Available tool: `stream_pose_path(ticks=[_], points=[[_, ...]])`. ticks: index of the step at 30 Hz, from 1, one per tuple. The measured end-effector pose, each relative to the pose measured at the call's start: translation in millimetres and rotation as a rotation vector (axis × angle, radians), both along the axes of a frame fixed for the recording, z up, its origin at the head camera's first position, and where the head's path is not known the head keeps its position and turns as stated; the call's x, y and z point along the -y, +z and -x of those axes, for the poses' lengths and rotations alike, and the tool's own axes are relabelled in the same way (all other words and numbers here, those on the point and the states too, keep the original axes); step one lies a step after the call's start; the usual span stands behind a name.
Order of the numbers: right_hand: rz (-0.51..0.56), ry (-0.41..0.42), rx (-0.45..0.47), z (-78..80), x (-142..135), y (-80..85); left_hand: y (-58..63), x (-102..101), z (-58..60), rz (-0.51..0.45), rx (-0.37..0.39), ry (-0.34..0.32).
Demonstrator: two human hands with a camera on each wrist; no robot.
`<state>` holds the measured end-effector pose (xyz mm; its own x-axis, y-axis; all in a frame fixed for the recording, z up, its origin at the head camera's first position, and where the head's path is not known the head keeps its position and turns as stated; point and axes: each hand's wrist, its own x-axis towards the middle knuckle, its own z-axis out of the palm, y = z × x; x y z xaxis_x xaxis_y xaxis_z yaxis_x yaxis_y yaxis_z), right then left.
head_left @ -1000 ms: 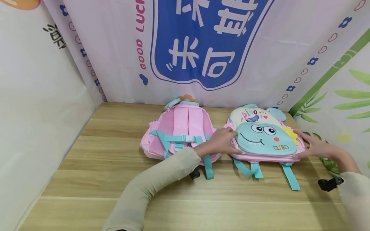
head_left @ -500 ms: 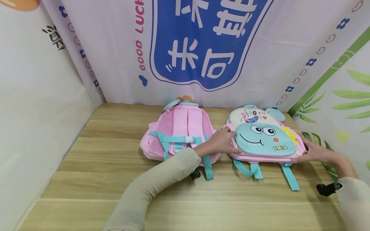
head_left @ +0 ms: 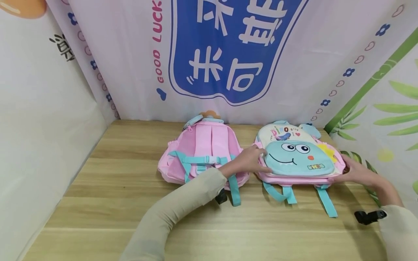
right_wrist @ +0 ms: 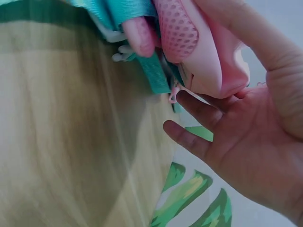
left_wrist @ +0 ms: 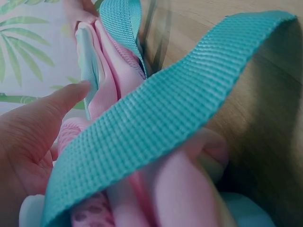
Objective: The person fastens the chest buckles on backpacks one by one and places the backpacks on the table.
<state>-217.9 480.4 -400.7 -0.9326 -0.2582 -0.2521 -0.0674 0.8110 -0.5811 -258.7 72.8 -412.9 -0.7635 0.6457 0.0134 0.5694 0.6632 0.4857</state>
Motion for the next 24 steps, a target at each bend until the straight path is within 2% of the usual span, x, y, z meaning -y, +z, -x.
stream_pose_path(ticks=[4, 12, 24], points=[[0.064, -0.015, -0.053, -2.9, 1.9, 5.6, -1.6, -0.5, -0.8, -0.017, 0.024, 0.004], [0.325, 0.018, -0.179, 2.8, 10.6, 18.8, -1.6, -0.4, 2.2, -0.069, 0.044, -0.005], [0.436, 0.007, -0.296, 8.9, 41.3, 59.7, -0.5, -3.8, 0.1, -0.088, 0.078, 0.007]])
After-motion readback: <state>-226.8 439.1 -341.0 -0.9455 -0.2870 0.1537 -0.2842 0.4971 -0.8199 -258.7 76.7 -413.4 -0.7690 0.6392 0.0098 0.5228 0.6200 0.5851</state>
